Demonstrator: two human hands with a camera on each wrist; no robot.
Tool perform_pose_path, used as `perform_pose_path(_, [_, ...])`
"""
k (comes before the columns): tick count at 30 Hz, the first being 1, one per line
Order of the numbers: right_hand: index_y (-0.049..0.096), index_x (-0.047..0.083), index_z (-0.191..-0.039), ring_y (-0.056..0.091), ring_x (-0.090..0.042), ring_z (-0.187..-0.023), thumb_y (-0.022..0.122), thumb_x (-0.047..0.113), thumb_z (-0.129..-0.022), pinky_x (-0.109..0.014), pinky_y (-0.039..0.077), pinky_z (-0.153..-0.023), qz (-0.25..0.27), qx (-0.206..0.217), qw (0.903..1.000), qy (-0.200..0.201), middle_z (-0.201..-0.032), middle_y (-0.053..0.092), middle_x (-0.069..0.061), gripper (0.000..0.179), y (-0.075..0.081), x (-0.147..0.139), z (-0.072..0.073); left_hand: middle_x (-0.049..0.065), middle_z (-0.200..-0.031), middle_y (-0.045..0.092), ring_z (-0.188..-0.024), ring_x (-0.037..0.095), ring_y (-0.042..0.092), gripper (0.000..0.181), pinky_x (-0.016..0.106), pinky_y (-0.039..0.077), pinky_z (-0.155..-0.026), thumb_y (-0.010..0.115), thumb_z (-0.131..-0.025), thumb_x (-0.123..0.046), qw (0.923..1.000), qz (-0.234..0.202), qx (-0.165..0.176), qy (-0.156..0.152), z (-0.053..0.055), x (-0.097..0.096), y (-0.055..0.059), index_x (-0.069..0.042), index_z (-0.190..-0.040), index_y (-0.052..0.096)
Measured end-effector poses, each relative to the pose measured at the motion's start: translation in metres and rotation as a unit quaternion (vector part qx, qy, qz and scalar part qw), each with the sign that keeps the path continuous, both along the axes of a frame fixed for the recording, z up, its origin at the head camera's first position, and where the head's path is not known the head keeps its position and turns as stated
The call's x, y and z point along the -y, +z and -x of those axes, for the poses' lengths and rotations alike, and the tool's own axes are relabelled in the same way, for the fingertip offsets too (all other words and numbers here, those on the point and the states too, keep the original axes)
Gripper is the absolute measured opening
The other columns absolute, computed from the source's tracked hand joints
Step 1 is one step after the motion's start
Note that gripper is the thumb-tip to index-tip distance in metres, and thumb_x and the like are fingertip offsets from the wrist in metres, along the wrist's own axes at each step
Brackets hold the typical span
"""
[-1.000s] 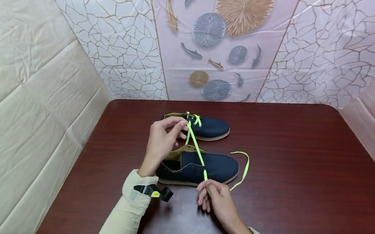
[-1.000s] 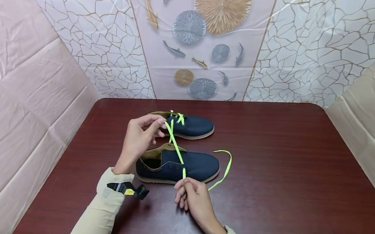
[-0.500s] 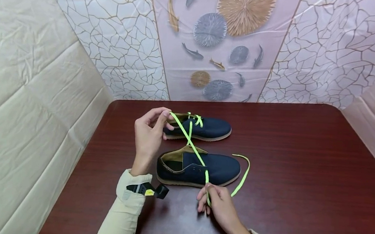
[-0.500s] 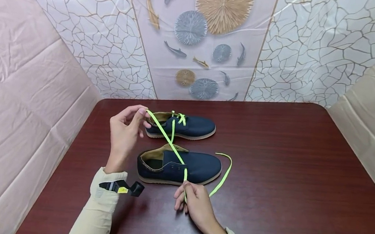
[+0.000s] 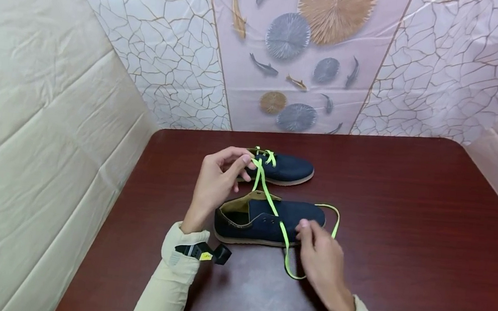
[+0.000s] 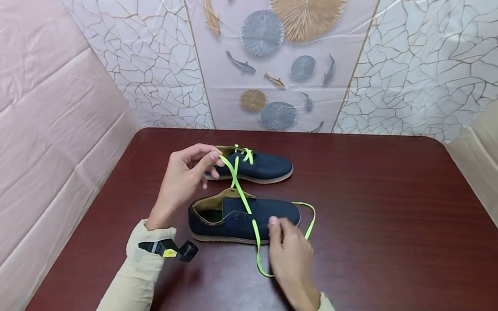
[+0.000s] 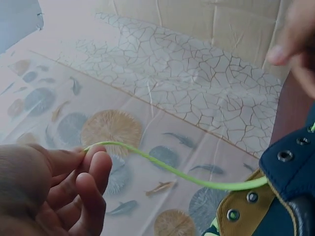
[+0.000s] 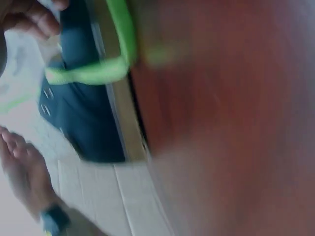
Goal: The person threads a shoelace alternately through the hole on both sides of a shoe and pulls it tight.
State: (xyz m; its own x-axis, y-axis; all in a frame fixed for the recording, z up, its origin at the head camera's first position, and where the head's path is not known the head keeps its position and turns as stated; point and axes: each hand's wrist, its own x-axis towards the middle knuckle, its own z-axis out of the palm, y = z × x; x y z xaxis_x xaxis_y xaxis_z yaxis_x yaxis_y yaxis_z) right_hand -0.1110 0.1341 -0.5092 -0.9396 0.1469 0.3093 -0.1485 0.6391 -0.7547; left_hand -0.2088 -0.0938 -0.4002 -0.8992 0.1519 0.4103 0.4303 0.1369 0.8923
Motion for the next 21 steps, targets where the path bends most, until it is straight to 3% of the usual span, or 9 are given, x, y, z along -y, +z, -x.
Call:
perform_pose_path(3, [0.074,0.008,-0.111,0.069,-0.023,-0.097,0.05,0.022,-0.114,-0.033,0.052,-0.086,0.041,-0.05,0.9977,0.02,-0.102,0.075,-0.005,0.027,0.007,-0.007,0.01,0.015,-0.09,0.075,-0.062,0.019,0.066,0.016,0.028,0.049,-0.047,0.067,-0.105,-0.013,0.999,0.021,0.007,-0.039,-0.001,-0.006,0.003,-0.001,-0.111,0.075])
perform_pose_path(7, [0.064,0.009,-0.138,0.066,-0.025,-0.116,0.053,0.01,-0.111,-0.017,0.046,-0.093,0.105,-0.083,0.9843,0.115,-0.132,0.07,-0.007,0.03,0.016,-0.003,0.02,0.015,-0.089,0.075,-0.067,0.029,0.067,0.014,0.028,0.047,-0.048,0.066,-0.106,-0.011,0.9926,0.073,0.026,-0.094,-0.006,-0.011,0.006,-0.002,-0.109,0.076])
perform_pose_path(10, [0.051,0.015,-0.155,0.058,-0.028,-0.133,0.051,0.003,-0.11,-0.021,0.044,-0.105,0.129,-0.096,0.968,0.193,-0.151,0.058,-0.006,0.046,0.022,0.004,0.025,0.008,-0.088,0.075,-0.073,0.032,0.069,0.015,0.028,0.047,-0.05,0.064,-0.107,-0.013,0.9828,0.126,0.035,-0.131,-0.011,-0.014,0.006,-0.007,-0.108,0.077])
perform_pose_path(13, [0.05,0.013,-0.156,0.051,-0.025,-0.143,0.046,0.001,-0.111,-0.027,0.04,-0.115,0.161,-0.107,0.9499,0.245,-0.158,0.052,-0.007,0.046,0.025,0.009,0.029,0.004,-0.087,0.075,-0.074,0.031,0.069,0.016,0.028,0.05,-0.053,0.063,-0.108,-0.015,0.9742,0.158,0.037,-0.157,-0.013,-0.018,0.003,-0.009,-0.108,0.078])
perform_pose_path(17, [0.065,-0.002,-0.128,0.054,-0.021,-0.141,0.043,-0.002,-0.111,-0.029,0.042,-0.115,0.225,-0.131,0.926,0.274,-0.141,0.063,-0.017,0.028,0.024,0.012,0.031,0.006,-0.084,0.072,-0.071,0.029,0.066,0.015,0.028,0.05,-0.054,0.063,-0.108,-0.015,0.9735,0.158,0.038,-0.161,-0.013,-0.023,0.0,-0.01,-0.109,0.078])
perform_pose_path(21, [0.063,-0.007,-0.099,0.074,-0.021,-0.101,0.043,-0.005,-0.111,-0.029,0.057,-0.094,0.274,-0.142,0.9134,0.265,-0.094,0.071,-0.017,0.024,0.023,0.014,0.03,0.008,-0.085,0.071,-0.069,0.027,0.064,0.016,0.029,0.05,-0.056,0.063,-0.107,-0.013,0.978,0.146,0.034,-0.146,-0.012,-0.026,-0.004,-0.009,-0.109,0.078])
